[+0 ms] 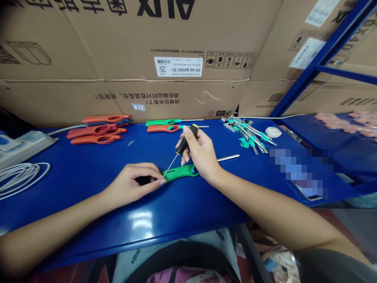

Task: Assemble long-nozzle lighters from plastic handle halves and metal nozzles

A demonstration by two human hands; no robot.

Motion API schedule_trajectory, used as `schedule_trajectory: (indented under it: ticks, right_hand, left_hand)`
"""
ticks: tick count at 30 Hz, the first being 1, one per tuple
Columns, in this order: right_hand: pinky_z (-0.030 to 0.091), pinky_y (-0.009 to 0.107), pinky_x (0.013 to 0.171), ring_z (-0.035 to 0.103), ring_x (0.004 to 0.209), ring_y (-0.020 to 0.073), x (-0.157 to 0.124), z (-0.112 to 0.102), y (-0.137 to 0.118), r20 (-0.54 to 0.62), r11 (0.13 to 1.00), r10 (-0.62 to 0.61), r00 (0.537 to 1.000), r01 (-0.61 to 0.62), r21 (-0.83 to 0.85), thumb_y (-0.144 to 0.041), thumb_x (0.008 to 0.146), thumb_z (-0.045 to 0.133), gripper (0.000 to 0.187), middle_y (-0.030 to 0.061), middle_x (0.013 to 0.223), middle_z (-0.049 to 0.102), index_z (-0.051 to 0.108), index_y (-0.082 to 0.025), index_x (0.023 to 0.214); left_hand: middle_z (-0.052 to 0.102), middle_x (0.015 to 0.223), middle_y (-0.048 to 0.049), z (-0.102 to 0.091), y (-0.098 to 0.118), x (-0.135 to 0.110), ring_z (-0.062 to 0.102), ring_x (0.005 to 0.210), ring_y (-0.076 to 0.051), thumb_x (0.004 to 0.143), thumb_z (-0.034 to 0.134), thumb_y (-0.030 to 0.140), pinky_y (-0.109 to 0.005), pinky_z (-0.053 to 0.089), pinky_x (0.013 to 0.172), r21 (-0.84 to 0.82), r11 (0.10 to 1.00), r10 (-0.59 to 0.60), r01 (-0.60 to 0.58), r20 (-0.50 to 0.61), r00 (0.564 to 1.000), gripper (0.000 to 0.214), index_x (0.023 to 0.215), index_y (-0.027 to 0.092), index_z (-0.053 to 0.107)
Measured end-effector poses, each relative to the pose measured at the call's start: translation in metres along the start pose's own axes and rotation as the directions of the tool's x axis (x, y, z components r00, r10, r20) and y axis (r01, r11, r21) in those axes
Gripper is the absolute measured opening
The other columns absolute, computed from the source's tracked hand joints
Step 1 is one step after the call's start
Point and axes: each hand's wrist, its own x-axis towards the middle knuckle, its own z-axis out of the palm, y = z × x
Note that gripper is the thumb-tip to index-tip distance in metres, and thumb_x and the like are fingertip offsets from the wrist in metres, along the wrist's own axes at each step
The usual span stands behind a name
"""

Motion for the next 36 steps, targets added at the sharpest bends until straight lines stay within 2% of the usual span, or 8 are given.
schedule_trajectory:
  ticks: [4, 8, 12, 17, 21, 25, 30, 36]
  right_hand:
    - [0.041, 0.021, 0.032, 0.046, 0.033, 0.0058, -0.01, 0.004, -0.007, 0.055, 0.995, -0.063, 0.996, 0.067, -0.075, -0.052, 0.086, 0.069, 0.036, -0.0035, 0.071, 0.068, 0.06, -0.023, 0.104]
    - [0.043, 0.02, 0.035, 0.049, 0.038, 0.0053, -0.022, 0.007, -0.008, 0.11, 0.968, -0.201, 0.973, 0.215, -0.13, -0.037, 0.087, 0.073, 0.052, -0.0052, 0.078, 0.065, 0.047, -0.031, 0.131]
    - [0.052, 0.02, 0.043, 0.061, 0.058, 0.0095, -0.029, 0.003, -0.008, 0.324, 0.883, -0.319, 0.891, 0.403, -0.241, -0.022, 0.089, 0.071, 0.051, -0.0001, 0.088, 0.064, 0.045, -0.028, 0.132]
    - [0.058, 0.024, 0.048, 0.066, 0.07, 0.0138, -0.03, -0.005, -0.015, 0.547, 0.83, -0.264, 0.794, 0.476, -0.291, -0.015, 0.093, 0.061, 0.062, 0.0045, 0.101, 0.064, 0.035, -0.031, 0.146]
    - [0.061, 0.026, 0.05, 0.069, 0.079, 0.0184, -0.029, -0.005, -0.017, 0.5, 0.741, -0.399, 0.769, 0.592, -0.318, -0.019, 0.093, 0.062, 0.059, 0.0059, 0.105, 0.065, 0.038, -0.033, 0.144]
    - [0.062, 0.027, 0.052, 0.071, 0.079, 0.0194, -0.027, -0.002, -0.014, 0.413, 0.651, -0.533, 0.739, 0.669, -0.358, -0.024, 0.095, 0.063, 0.058, 0.0061, 0.104, 0.065, 0.037, -0.033, 0.145]
    - [0.064, 0.029, 0.054, 0.071, 0.073, 0.0179, -0.024, -0.003, -0.009, 0.407, 0.641, -0.538, 0.738, 0.672, -0.37, -0.022, 0.093, 0.065, 0.059, 0.0048, 0.098, 0.066, 0.037, -0.031, 0.145]
    - [0.065, 0.027, 0.054, 0.071, 0.072, 0.0161, -0.024, -0.005, -0.001, 0.429, 0.662, -0.519, 0.739, 0.665, -0.346, -0.016, 0.091, 0.067, 0.064, 0.0042, 0.1, 0.067, 0.036, -0.031, 0.146]
  left_hand:
    - [0.072, 0.081, -0.0042, 0.001, 0.002, -0.001, 0.065, 0.07, -0.012, 0.089, 0.07, 0.023, -0.022, 0.049, 0.065, 0.01, 1.0, 0.002, -0.002, 0.01, 1.0, 0.011, 0.083, 0.016, 0.077]
    - [0.071, 0.08, -0.0038, 0.002, 0.001, -0.002, 0.064, 0.069, -0.012, 0.089, 0.069, 0.023, -0.023, 0.049, 0.064, 0.026, 1.0, -0.009, 0.008, 0.013, 1.0, 0.012, 0.083, 0.016, 0.077]
    - [0.071, 0.08, -0.0036, 0.005, 0.0, -0.004, 0.065, 0.069, -0.012, 0.09, 0.068, 0.023, -0.023, 0.05, 0.064, 0.044, 0.999, 0.0, -0.002, 0.038, 0.999, 0.013, 0.084, 0.017, 0.077]
    - [0.072, 0.081, -0.0033, 0.006, 0.0, -0.005, 0.066, 0.07, -0.013, 0.09, 0.068, 0.024, -0.025, 0.052, 0.067, 0.049, 0.999, 0.017, -0.019, 0.042, 0.999, 0.013, 0.084, 0.017, 0.076]
    - [0.073, 0.086, -0.0031, 0.003, 0.001, -0.003, 0.066, 0.081, -0.016, 0.088, 0.073, 0.028, -0.03, 0.053, 0.079, 0.075, 0.993, 0.087, -0.088, 0.016, 0.996, 0.01, 0.087, 0.019, 0.075]
    - [0.07, 0.105, -0.0057, 0.0, 0.0, 0.001, 0.062, 0.102, -0.021, 0.081, 0.081, 0.035, -0.038, 0.049, 0.096, 0.167, 0.98, 0.111, -0.107, -0.014, 0.994, 0.028, 0.102, 0.02, 0.072]
    - [0.067, 0.123, -0.0068, -0.001, -0.007, 0.002, 0.057, 0.119, -0.024, 0.085, 0.075, 0.028, -0.042, 0.045, 0.106, 0.209, 0.977, 0.045, -0.043, -0.002, 0.999, 0.043, 0.125, 0.022, 0.063]
    - [0.07, 0.122, -0.0056, 0.0, -0.011, 0.003, 0.063, 0.113, -0.023, 0.086, 0.073, 0.029, -0.041, 0.047, 0.102, 0.231, 0.972, 0.032, -0.043, 0.055, 0.998, 0.041, 0.125, 0.021, 0.062]
